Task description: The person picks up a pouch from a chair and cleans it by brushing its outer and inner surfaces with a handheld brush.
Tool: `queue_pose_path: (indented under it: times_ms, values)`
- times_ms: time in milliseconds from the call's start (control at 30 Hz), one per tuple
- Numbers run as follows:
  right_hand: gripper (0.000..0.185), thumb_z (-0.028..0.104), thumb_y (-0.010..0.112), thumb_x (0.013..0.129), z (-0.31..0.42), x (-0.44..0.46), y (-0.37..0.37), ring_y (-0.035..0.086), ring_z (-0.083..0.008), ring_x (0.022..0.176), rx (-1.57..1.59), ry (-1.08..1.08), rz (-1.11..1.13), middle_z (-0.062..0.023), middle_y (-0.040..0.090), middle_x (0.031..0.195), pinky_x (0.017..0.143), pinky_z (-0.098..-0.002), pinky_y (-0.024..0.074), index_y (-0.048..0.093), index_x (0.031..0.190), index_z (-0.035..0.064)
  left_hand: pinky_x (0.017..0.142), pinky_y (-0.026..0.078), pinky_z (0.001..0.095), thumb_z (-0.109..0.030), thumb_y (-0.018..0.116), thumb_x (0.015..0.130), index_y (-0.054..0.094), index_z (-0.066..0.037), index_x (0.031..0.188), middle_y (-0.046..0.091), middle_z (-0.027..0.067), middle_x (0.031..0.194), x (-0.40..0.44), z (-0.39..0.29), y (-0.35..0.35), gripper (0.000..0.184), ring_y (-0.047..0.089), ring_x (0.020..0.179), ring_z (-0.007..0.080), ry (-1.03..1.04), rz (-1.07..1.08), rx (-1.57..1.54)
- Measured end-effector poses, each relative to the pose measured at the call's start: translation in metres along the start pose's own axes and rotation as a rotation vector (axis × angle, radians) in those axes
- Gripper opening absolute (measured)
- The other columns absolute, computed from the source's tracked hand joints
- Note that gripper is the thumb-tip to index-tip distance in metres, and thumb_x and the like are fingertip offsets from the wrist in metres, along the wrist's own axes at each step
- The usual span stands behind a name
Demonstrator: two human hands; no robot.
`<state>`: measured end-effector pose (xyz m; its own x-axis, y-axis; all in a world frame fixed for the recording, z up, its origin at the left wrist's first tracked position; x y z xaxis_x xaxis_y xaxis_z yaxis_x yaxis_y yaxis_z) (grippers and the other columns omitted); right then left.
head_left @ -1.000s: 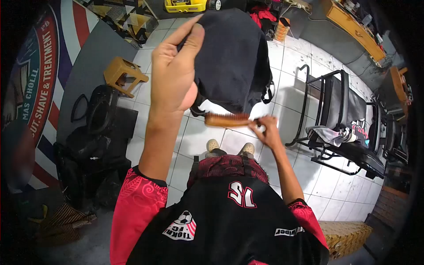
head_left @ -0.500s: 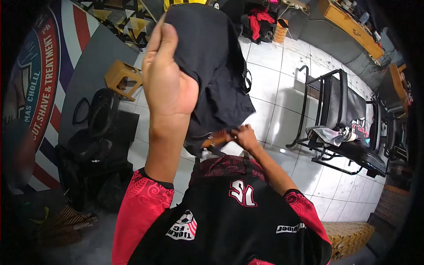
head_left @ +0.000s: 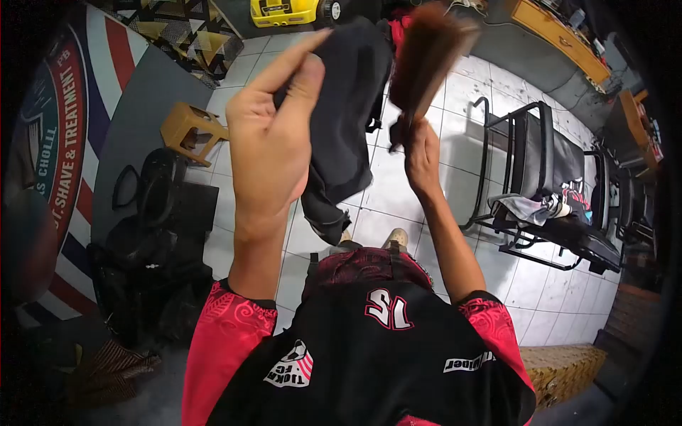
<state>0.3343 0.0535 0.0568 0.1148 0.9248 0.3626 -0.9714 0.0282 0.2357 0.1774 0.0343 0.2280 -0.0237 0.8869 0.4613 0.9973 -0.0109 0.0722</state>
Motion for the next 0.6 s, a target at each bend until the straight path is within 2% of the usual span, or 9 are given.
queue_pose_path:
  times_ms: [100, 133, 167, 233, 300, 367, 467, 500, 600]
  values:
    - [0.048, 0.038, 0.026, 0.098, 0.022, 0.014, 0.019, 0.044, -0.0102, 0.064, -0.023, -0.149, -0.037, -0.0031, 0.05, 0.072, 0.059, -0.0242, 0.0379, 0.053, 0.093, -0.001, 0.081, 0.04, 0.0186, -0.007, 0.055, 0.088, 0.06, 0.003, 0.108, 0.063, 0.0057, 0.096, -0.004, -0.006, 0.004, 0.023, 0.054, 0.089, 0.007, 0.109, 0.125, 0.21]
    - [0.045, 0.033, 0.028, 0.098, 0.008, 0.011, 0.013, 0.044, -0.0097, 0.063, -0.188, -0.188, 0.034, -0.0015, 0.05, 0.072, 0.058, -0.0239, 0.0371, 0.054, 0.092, -0.0027, 0.083, 0.039, 0.0192, -0.007, 0.055, 0.088, 0.061, 0.003, 0.107, 0.063, 0.0052, 0.097, -0.003, -0.008, 0.002, 0.022, 0.054, 0.089, 0.0079, 0.093, 0.108, 0.154]
    - [0.019, 0.014, 0.047, 0.092, -0.004, 0.003, 0.011, 0.045, -0.018, 0.065, -0.296, -0.072, 0.073, -0.0092, 0.049, 0.07, 0.062, -0.028, 0.0375, 0.05, 0.078, 0.0004, 0.083, 0.039, 0.0192, -0.007, 0.055, 0.088, 0.061, 0.003, 0.107, 0.063, 0.0052, 0.097, -0.002, -0.008, -0.002, 0.022, 0.054, 0.089, 0.0079, 0.093, 0.1, 0.157]
    - [0.013, 0.013, 0.053, 0.086, -0.038, -0.024, 0.007, 0.045, -0.0241, 0.067, -0.475, -0.349, 0.235, -0.0121, 0.048, 0.072, 0.064, -0.0314, 0.0373, 0.05, 0.08, 0.0017, 0.085, 0.039, 0.0196, -0.007, 0.055, 0.088, 0.061, 0.003, 0.106, 0.063, 0.0053, 0.098, 0.004, -0.011, -0.02, 0.022, 0.054, 0.09, 0.0086, 0.071, 0.007, 0.048]
    - [0.014, 0.016, 0.057, 0.084, -0.086, -0.065, -0.006, 0.047, -0.029, 0.071, -0.669, -0.273, 0.444, -0.0118, 0.051, 0.073, 0.066, -0.0349, 0.0369, 0.052, 0.081, 0.003, 0.086, 0.038, 0.0203, -0.007, 0.055, 0.088, 0.061, 0.003, 0.106, 0.062, 0.0053, 0.099, 0.0, -0.014, -0.029, 0.022, 0.055, 0.092, 0.0094, 0.018, -0.034, -0.012]
    - [0.027, 0.033, 0.056, 0.084, -0.134, -0.105, -0.03, 0.052, -0.0292, 0.073, -0.811, -0.14, 0.446, -0.0119, 0.053, 0.072, 0.065, -0.0396, 0.0372, 0.056, 0.078, 0.0062, 0.088, 0.038, 0.0208, -0.008, 0.056, 0.088, 0.061, 0.003, 0.106, 0.062, 0.0058, 0.1, -0.007, -0.021, -0.034, 0.022, 0.054, 0.093, 0.0095, 0.039, -0.076, 0.064]
    - [0.039, 0.046, 0.046, 0.085, -0.245, -0.193, -0.094, 0.058, -0.0298, 0.081, -1.343, 0.314, 0.784, -0.0128, 0.061, 0.077, 0.073, -0.0433, 0.0389, 0.063, 0.082, 0.0106, 0.089, 0.038, 0.0214, -0.009, 0.057, 0.087, 0.062, 0.003, 0.106, 0.062, 0.0071, 0.101, -0.006, -0.025, -0.032, 0.023, 0.054, 0.094, 0.0101, 0.01, -0.046, 0.015]
    - [0.045, 0.051, 0.043, 0.085, -0.248, -0.201, -0.102, 0.059, -0.0301, 0.081, -1.5, 0.463, 0.88, -0.0129, 0.063, 0.077, 0.075, -0.044, 0.0391, 0.065, 0.085, 0.0108, 0.089, 0.038, 0.0214, -0.009, 0.057, 0.087, 0.062, 0.003, 0.106, 0.062, 0.0073, 0.101, -0.005, -0.026, -0.03, 0.023, 0.055, 0.094, 0.0103, 0.013, -0.029, 0.028]
    - [0.055, 0.056, 0.041, 0.084, -0.224, -0.204, -0.102, 0.059, -0.0309, 0.079, -1.457, 0.426, 0.836, -0.0137, 0.062, 0.074, 0.077, -0.0447, 0.0379, 0.064, 0.083, 0.007, 0.089, 0.038, 0.0216, -0.009, 0.057, 0.087, 0.062, 0.003, 0.106, 0.062, 0.0072, 0.101, -0.003, -0.023, -0.029, 0.023, 0.055, 0.094, 0.0108, 0.016, 0.011, 0.058]
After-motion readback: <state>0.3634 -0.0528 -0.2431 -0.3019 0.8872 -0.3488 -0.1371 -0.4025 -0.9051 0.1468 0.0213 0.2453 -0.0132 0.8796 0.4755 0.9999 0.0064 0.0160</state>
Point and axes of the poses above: each hand's wrist, its own x-axis towards the middle knuckle, its own y-axis out of the palm, z = x × y, the point moved 5 cm from there along x, towards the middle knuckle
